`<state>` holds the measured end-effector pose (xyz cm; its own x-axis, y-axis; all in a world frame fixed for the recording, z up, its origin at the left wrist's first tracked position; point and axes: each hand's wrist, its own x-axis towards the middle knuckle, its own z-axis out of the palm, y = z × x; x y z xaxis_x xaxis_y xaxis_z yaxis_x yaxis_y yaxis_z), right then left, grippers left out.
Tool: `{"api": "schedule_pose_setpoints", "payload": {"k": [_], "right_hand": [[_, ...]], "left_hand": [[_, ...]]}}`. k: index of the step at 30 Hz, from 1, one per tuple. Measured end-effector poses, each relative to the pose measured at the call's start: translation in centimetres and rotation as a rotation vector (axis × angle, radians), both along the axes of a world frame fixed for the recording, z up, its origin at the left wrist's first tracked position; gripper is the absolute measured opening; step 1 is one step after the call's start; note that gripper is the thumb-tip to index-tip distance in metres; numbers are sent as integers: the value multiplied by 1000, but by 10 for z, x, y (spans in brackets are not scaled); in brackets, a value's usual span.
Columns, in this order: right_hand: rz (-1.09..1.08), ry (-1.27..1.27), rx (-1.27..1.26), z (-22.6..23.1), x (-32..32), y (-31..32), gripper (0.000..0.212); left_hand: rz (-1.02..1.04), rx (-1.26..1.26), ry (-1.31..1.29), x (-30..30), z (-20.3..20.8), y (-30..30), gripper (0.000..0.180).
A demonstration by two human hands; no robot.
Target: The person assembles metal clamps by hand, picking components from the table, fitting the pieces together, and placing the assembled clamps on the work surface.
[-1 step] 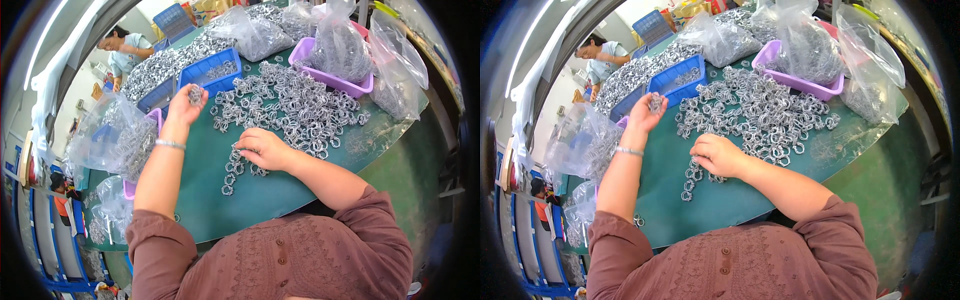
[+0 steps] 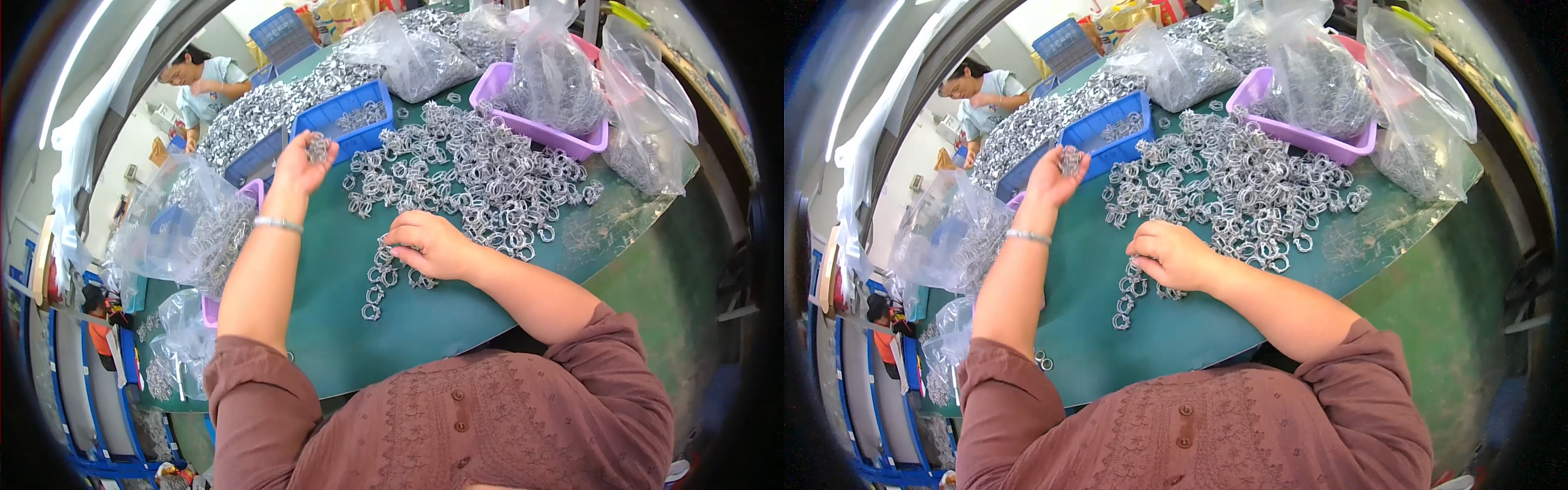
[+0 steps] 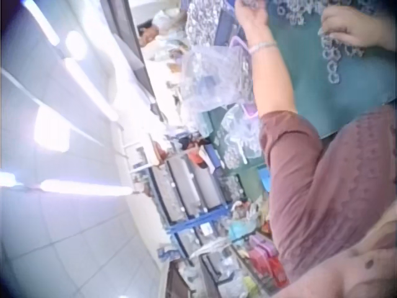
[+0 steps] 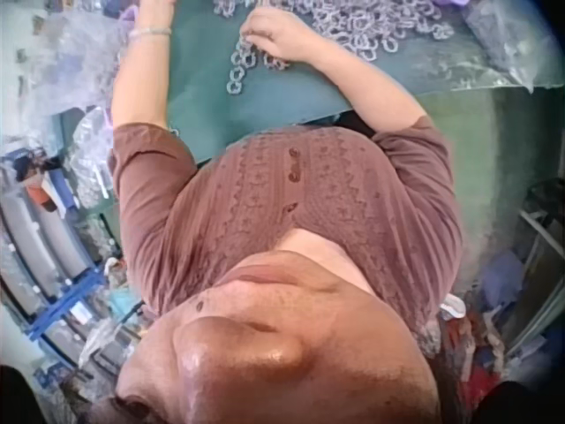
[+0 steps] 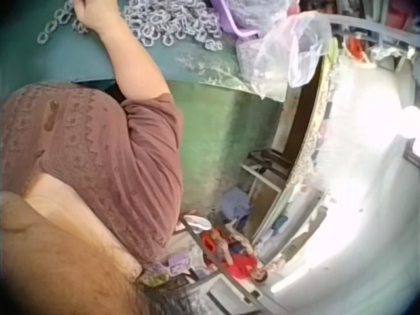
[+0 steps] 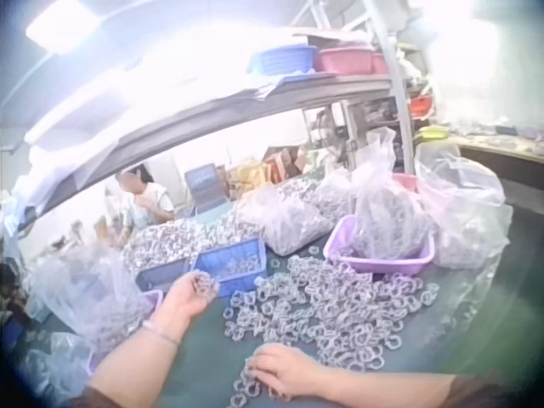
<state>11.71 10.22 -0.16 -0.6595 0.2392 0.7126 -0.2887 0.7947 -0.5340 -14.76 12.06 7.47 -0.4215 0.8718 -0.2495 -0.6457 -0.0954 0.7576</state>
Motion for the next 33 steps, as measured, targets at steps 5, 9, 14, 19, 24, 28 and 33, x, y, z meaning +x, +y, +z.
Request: {"api": "schedule_pose_setpoints", "payload": {"k": [5, 9, 14, 19, 24, 28, 33], "right_hand": [[-64, -73, -45, -11, 12, 19, 13], [-69, -59, -23, -10, 12, 20, 12], [-49, -83, -22, -9, 9, 15, 12], [-43, -97, -21, -13, 8, 13, 12], [-52, -136, -39, -11, 10, 13, 12], [-22, -139, -60, 1, 12, 10, 12], [19, -450, 53, 43, 24, 20, 18]], "left_hand": [[44, 10, 100, 41, 18, 65, 48], [83, 38, 99, 39, 25, 70, 68], [106, 57, 206, 13, 22, 63, 67], [110, -134, 349, 7, 22, 50, 52], [21, -330, 1018, 4, 11, 37, 29], [-24, -371, 1835, -9, -3, 29, 35], [-172, -454, 1953, -12, -21, 36, 38]]}}
